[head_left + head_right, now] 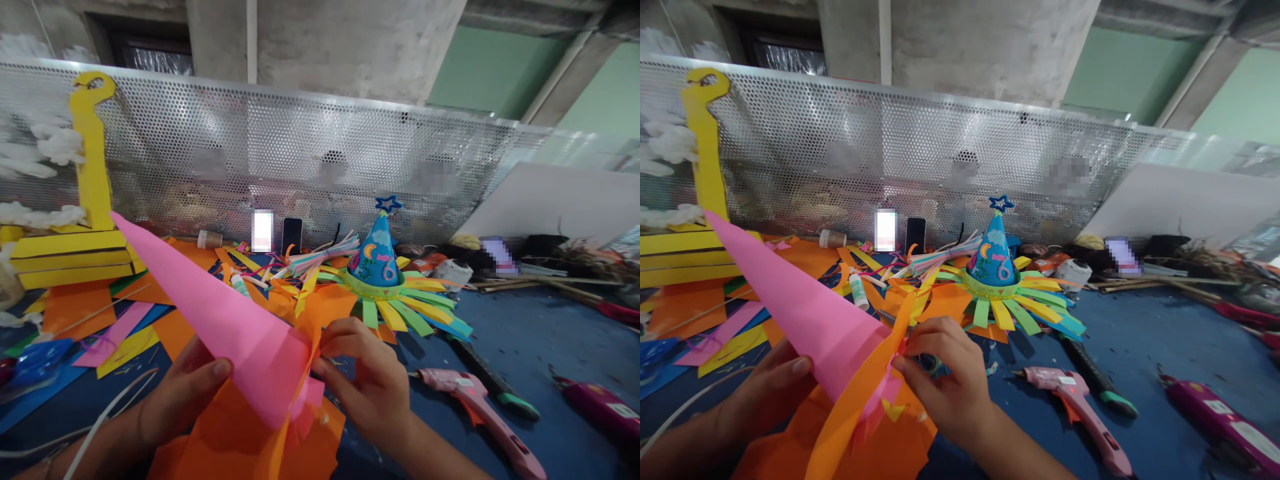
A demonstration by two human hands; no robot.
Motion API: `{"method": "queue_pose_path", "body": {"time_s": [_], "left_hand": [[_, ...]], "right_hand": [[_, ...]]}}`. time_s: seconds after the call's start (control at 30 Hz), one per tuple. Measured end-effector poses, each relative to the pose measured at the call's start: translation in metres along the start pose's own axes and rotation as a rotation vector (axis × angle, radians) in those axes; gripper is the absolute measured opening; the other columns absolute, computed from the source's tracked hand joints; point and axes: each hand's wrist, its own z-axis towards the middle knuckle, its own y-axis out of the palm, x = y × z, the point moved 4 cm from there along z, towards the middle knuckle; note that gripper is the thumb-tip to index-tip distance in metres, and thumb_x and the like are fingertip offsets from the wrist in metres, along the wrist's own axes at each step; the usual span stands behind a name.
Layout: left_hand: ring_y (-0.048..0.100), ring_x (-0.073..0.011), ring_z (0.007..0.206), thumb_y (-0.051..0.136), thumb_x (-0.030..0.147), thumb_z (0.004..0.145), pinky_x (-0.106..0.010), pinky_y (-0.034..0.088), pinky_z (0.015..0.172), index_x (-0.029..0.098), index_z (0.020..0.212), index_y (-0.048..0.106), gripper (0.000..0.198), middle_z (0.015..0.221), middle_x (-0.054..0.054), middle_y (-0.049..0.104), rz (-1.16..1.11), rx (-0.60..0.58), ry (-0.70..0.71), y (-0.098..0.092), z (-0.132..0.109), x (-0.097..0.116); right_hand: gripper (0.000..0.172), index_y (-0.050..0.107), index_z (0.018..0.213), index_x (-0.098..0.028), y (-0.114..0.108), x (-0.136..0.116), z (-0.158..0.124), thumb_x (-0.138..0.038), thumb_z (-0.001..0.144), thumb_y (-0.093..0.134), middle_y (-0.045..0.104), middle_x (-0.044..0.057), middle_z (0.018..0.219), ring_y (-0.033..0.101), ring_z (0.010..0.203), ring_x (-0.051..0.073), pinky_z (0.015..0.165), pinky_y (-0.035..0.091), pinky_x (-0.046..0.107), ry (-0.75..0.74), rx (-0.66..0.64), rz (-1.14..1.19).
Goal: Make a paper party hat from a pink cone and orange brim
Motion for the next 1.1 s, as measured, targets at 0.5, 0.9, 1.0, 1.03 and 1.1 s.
{"method": "queue_pose_path", "body": {"time_s": [0.5,0.9,1.0,1.03,1.1], "left_hand": [[0.072,-0.0341,0.12,0.081,0.038,0.086,-0.042,0.059,0.1,0.027,0.126,0.074,0.042,0.125,-0.009,0.079,-0.11,0.033,-0.097,0.008,0.008,0.005],[0.065,-0.036,0.131,0.073,0.041,0.092,-0.05,0.051,0.112,0.024,0.106,0.081,0.024,0.132,-0.008,0.076,-0.169,-0.049,-0.163,0.028,0.01,0.015],[0.066,-0.0363,0.13,0.074,0.04,0.091,-0.05,0.051,0.112,0.023,0.111,0.08,0.027,0.129,-0.01,0.077,-0.159,-0.064,-0.184,0.03,0.01,0.017],[0.067,-0.0362,0.129,0.075,0.04,0.091,-0.049,0.052,0.11,0.024,0.112,0.08,0.028,0.129,-0.009,0.077,-0.16,-0.054,-0.194,0.03,0.01,0.016],[0.07,-0.0352,0.123,0.077,0.039,0.089,-0.045,0.056,0.103,0.025,0.117,0.079,0.031,0.126,-0.009,0.079,-0.171,-0.032,-0.213,0.027,0.009,0.013]], "right_hand": [[0.051,0.064,0.138,-0.021,0.004,-0.005,-0.001,-0.008,0.09,0.061,0.077,0.011,0.129,0.07,0.124,0.025,0.104,0.056,0.041,-0.128,-0.151,-0.199],[0.056,0.059,0.145,-0.025,0.008,-0.002,-0.008,-0.01,0.091,0.062,0.071,0.012,0.143,0.062,0.138,0.03,0.111,0.052,0.05,-0.108,-0.165,-0.252],[0.046,0.066,0.133,-0.026,0.007,-0.002,-0.004,-0.009,0.09,0.067,0.075,0.012,0.134,0.068,0.128,0.028,0.107,0.056,0.047,-0.112,-0.126,-0.208],[0.04,0.07,0.127,-0.026,0.006,-0.001,-0.003,-0.009,0.09,0.069,0.077,0.011,0.129,0.071,0.122,0.027,0.103,0.057,0.045,-0.113,-0.105,-0.209],[0.03,0.074,0.116,-0.026,0.003,-0.001,-0.001,-0.01,0.091,0.072,0.08,0.009,0.116,0.073,0.108,0.025,0.094,0.06,0.042,-0.116,-0.055,-0.225]]}}
